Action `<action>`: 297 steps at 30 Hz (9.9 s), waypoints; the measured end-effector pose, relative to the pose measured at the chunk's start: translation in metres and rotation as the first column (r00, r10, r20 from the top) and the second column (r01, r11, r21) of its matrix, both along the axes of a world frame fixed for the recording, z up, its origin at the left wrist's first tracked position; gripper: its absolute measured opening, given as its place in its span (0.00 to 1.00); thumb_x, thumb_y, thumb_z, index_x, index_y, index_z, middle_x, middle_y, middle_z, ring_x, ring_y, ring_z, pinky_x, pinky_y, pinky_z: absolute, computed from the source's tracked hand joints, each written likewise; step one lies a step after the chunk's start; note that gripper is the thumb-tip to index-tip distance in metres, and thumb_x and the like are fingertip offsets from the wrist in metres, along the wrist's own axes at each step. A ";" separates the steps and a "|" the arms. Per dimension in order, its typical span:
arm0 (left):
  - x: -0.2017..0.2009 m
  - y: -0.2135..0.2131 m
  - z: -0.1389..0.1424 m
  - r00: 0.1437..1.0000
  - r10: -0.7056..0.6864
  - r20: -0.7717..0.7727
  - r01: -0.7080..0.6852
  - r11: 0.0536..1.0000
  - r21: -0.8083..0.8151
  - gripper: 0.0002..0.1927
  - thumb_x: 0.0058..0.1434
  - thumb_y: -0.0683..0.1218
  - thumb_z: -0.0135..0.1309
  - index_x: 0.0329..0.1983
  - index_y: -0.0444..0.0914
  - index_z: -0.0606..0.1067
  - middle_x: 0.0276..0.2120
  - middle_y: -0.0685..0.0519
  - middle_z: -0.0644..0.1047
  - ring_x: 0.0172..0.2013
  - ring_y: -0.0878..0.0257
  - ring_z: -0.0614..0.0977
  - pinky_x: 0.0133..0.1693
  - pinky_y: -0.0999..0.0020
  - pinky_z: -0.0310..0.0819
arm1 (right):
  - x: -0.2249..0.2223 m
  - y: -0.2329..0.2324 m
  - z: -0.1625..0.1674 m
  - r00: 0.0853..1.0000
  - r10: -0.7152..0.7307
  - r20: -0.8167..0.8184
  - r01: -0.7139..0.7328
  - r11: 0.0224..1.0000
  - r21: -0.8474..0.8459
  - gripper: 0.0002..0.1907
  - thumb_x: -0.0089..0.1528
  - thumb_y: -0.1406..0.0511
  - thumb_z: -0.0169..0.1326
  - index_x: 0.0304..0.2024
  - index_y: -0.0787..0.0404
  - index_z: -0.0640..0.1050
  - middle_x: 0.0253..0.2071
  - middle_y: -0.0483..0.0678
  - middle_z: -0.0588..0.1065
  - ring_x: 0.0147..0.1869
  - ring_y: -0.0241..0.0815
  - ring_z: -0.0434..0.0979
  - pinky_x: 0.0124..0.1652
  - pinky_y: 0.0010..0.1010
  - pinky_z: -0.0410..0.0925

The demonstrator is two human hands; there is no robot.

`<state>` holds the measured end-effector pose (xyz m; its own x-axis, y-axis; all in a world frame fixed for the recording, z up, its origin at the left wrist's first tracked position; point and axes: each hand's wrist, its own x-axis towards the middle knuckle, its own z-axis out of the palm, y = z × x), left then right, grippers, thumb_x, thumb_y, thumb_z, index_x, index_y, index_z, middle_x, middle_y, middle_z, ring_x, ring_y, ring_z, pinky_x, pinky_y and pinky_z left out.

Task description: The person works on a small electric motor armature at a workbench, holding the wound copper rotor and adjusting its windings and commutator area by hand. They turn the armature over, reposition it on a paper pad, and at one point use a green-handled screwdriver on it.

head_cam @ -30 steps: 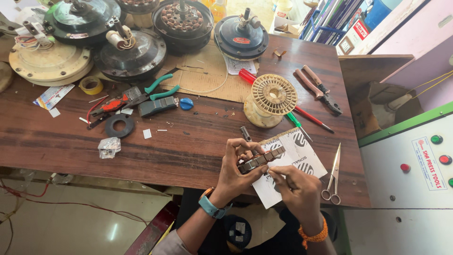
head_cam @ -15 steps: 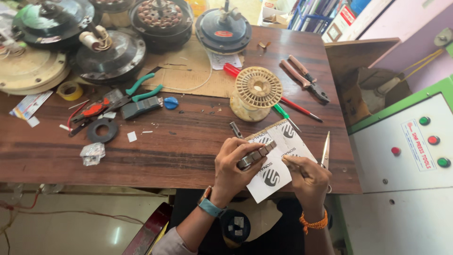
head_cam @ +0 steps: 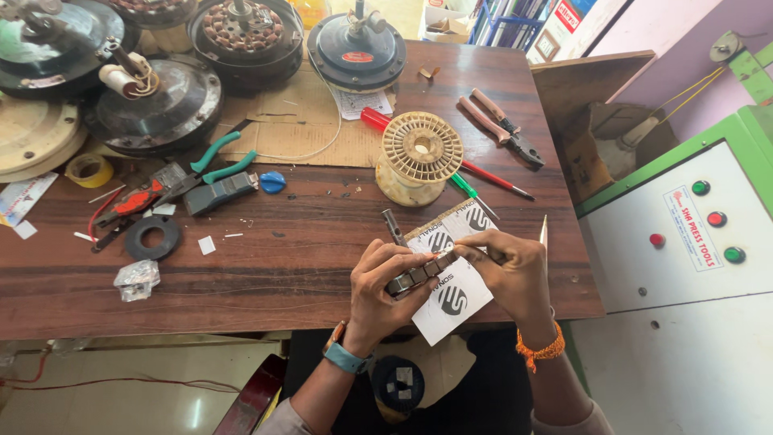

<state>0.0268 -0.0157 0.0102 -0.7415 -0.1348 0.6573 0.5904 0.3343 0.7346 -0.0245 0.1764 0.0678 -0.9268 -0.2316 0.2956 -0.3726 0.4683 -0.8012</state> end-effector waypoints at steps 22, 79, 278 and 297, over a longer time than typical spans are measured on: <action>-0.003 -0.005 0.002 0.862 -0.324 0.390 0.292 0.946 0.141 0.51 0.45 0.57 0.75 0.63 0.36 0.59 0.35 0.56 0.77 0.34 0.66 0.80 0.39 0.69 0.78 | -0.009 -0.043 0.036 0.915 0.267 -0.301 -0.178 0.940 0.292 0.06 0.60 0.67 0.63 0.40 0.60 0.83 0.32 0.47 0.82 0.29 0.33 0.81 0.28 0.25 0.71; 0.000 0.013 0.011 0.990 0.131 0.052 -0.122 0.981 -0.149 0.18 0.49 0.46 0.72 0.43 0.43 0.83 0.42 0.57 0.83 0.38 0.64 0.79 0.40 0.69 0.79 | 0.000 0.020 -0.001 0.939 -0.178 -0.293 0.165 0.984 -0.067 0.04 0.62 0.69 0.64 0.40 0.61 0.84 0.18 0.37 0.70 0.21 0.22 0.60 0.22 0.22 0.51; 0.004 0.009 0.025 0.994 0.030 0.106 0.001 0.961 -0.278 0.17 0.48 0.48 0.71 0.42 0.45 0.83 0.41 0.60 0.83 0.38 0.65 0.79 0.40 0.69 0.79 | 0.044 0.022 -0.049 0.960 -0.205 -0.193 0.194 0.978 -0.075 0.06 0.60 0.66 0.65 0.39 0.61 0.84 0.22 0.38 0.75 0.21 0.23 0.60 0.21 0.21 0.53; -0.007 -0.015 0.015 0.875 -0.246 0.417 0.221 0.969 0.108 0.24 0.47 0.49 0.72 0.47 0.40 0.78 0.37 0.53 0.84 0.36 0.66 0.83 0.38 0.68 0.80 | -0.015 -0.025 0.025 0.994 0.095 0.052 -0.107 0.940 0.324 0.08 0.58 0.64 0.65 0.38 0.61 0.84 0.19 0.47 0.74 0.22 0.32 0.68 0.24 0.29 0.63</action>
